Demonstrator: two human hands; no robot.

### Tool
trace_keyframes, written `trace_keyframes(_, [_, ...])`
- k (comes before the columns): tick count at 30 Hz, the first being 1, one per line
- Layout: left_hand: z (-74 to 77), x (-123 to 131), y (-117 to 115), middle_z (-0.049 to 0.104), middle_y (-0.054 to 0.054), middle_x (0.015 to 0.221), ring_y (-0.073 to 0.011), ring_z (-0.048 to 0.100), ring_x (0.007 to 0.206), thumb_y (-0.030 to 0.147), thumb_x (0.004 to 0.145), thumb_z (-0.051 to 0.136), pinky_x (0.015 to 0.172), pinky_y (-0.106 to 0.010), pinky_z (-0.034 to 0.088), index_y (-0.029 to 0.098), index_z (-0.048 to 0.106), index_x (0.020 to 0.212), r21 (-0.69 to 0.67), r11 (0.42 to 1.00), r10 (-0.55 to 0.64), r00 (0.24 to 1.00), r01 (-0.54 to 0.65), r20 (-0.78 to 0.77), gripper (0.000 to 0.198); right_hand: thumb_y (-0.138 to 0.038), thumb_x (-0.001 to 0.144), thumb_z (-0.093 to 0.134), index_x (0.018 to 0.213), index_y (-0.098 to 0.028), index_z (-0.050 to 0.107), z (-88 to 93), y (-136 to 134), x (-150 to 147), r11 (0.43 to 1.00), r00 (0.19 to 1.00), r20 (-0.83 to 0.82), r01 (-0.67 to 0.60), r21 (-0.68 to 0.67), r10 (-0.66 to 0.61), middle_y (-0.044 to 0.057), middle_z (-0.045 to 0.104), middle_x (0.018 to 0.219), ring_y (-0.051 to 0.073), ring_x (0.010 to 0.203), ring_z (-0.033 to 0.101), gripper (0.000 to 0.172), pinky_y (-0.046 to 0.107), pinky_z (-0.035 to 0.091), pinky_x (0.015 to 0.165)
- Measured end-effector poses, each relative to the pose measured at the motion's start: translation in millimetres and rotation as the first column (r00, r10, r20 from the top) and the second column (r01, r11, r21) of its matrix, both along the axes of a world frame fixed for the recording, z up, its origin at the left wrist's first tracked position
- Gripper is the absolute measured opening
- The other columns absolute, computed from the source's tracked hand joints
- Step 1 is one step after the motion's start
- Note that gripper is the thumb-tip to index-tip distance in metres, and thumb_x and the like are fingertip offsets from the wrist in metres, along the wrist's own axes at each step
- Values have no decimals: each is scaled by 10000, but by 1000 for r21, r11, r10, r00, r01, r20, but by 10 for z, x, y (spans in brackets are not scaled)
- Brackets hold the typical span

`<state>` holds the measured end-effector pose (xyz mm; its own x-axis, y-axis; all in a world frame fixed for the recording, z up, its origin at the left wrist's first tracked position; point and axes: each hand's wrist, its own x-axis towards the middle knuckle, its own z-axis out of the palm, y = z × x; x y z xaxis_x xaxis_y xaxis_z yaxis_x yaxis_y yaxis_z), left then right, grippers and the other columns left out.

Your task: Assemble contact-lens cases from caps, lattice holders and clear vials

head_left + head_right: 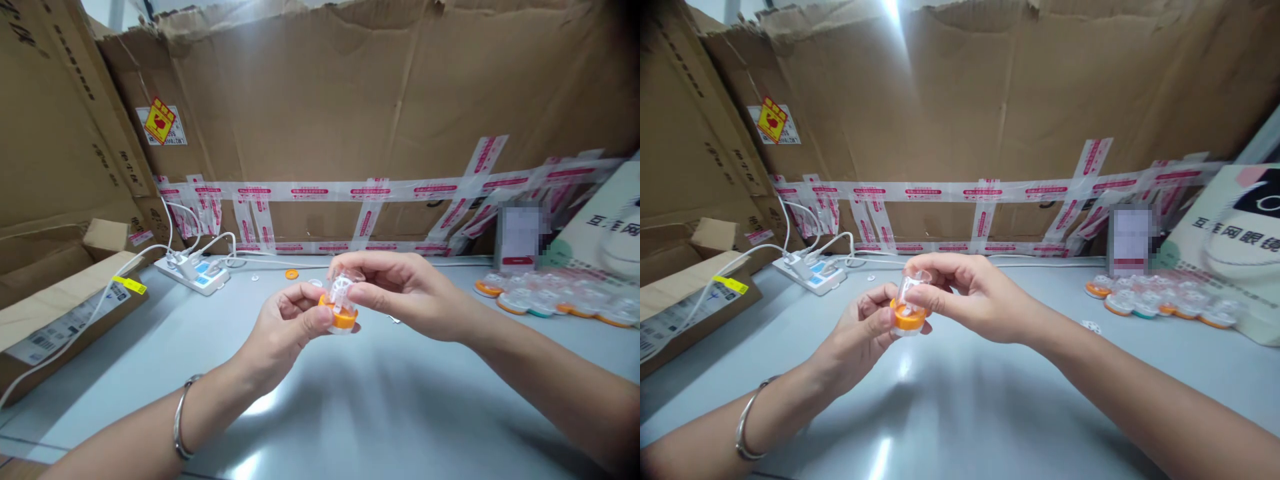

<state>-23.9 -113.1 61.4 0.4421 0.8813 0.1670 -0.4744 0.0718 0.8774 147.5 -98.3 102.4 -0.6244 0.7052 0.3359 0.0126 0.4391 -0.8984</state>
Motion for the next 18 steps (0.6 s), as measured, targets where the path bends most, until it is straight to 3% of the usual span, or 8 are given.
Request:
trace_keyframes(5, [-13,-10,4,673,-30,786,-150,665,717,295,711,714,729,-255,517,113,647,828,5,990,-138,988,138,65,226,-308,876,494,933,-177,592,55,-20,55,992,993,31,-113,59,111,-5,505,734,88,645,522,173,207,447,591])
trace_keyframes(9, [-57,-5,13,673,-46,797,-152,670,734,311,733,695,741,-236,512,98,640,862,-14,985,-173,983,174,60,256,-338,885,466,955,-193,601,51,5,78,986,990,91,-115,120,105,10,543,785,108,698,538,210,220,452,624])
trace_keyframes(14, [-85,16,32,684,-36,816,-163,669,769,311,722,706,772,-273,508,134,608,845,-40,996,-80,995,82,54,237,-330,873,460,949,-190,610,19,63,86,982,989,148,-12,186,-16,28,589,858,136,767,557,219,244,454,662])
trace_keyframes(18, [-115,17,73,690,-14,786,-150,665,751,312,685,738,776,-279,500,147,590,813,19,998,66,997,-65,-27,256,-346,849,497,882,-182,619,-2,78,69,958,963,207,114,262,-171,17,595,792,124,692,532,207,241,428,611])
